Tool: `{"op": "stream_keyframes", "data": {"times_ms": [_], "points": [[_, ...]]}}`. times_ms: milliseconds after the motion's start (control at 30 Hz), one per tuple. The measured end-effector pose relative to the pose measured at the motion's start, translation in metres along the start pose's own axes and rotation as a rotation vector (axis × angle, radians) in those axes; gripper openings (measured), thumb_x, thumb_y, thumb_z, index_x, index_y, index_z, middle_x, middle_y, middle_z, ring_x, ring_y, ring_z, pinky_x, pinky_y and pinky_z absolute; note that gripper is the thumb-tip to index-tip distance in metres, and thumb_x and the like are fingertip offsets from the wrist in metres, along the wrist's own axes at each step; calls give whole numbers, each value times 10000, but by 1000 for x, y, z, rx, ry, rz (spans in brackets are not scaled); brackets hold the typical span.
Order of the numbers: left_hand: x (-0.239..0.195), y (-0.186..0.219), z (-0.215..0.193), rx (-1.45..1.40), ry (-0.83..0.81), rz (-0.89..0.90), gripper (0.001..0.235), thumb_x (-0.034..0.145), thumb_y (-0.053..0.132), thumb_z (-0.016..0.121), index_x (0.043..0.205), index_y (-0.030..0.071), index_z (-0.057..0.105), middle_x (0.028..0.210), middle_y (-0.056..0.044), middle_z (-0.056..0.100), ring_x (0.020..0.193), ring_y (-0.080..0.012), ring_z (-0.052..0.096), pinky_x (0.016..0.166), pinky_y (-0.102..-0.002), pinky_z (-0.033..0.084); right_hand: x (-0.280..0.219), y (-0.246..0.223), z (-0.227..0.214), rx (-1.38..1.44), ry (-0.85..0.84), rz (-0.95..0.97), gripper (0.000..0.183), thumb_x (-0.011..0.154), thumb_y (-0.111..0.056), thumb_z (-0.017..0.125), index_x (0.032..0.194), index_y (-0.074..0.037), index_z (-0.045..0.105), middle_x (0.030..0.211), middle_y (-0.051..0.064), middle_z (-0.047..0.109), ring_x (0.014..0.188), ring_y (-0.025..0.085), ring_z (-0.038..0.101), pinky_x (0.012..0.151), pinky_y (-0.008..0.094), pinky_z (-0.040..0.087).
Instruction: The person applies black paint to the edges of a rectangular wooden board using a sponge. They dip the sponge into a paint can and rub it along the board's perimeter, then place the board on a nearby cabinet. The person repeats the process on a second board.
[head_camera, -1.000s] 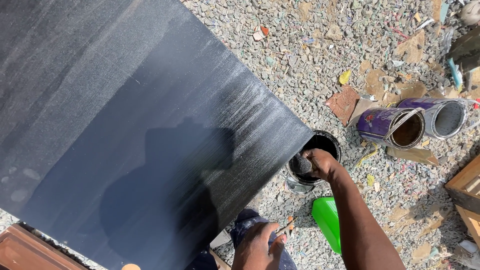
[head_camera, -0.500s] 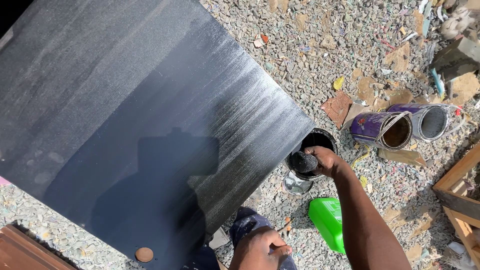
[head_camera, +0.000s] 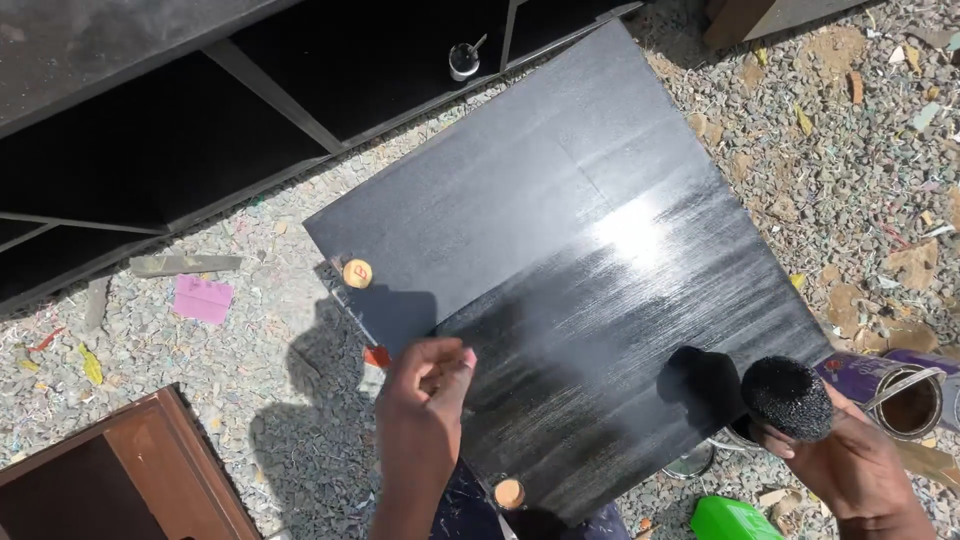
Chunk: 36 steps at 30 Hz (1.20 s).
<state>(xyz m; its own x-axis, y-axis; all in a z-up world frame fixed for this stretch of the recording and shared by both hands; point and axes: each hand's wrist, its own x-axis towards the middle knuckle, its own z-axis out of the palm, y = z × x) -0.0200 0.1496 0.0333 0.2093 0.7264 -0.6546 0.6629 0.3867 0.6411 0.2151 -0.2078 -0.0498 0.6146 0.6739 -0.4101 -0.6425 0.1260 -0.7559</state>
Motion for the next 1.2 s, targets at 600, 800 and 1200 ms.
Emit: {"op": "stream_keyframes", "data": {"times_ms": [600, 800, 1200], "points": [[161, 28, -119, 115, -131, 194, 920, 814, 20, 797, 1551, -136, 270, 1423, -382, 433, 1326, -503, 505, 1069, -635, 473, 187, 91, 300, -1576, 312, -360, 257, 1011, -182, 690, 1193, -1, 708, 922, 209, 654, 832, 372, 674, 724, 446, 542], [188, 80, -118, 360, -182, 496, 789, 845, 101, 780, 1514, -103, 415, 1458, -355, 466, 1399, -499, 429, 1143, -624, 346, 146, 127, 333, -1643, 258, -320, 213, 912, -231, 734, 1009, -43, 705, 859, 185, 638, 789, 420, 680, 634, 460, 582], [238, 95, -45, 814, -326, 345, 622, 867, 27, 739, 1436, 72, 492, 1573, -199, 410, 1422, -449, 407, 1165, -576, 387, 121, 171, 326, -1609, 67, -382, 45, 933, -115, 650, 975, -106, 635, 862, 74, 551, 816, 300, 531, 670, 416, 485]]}}
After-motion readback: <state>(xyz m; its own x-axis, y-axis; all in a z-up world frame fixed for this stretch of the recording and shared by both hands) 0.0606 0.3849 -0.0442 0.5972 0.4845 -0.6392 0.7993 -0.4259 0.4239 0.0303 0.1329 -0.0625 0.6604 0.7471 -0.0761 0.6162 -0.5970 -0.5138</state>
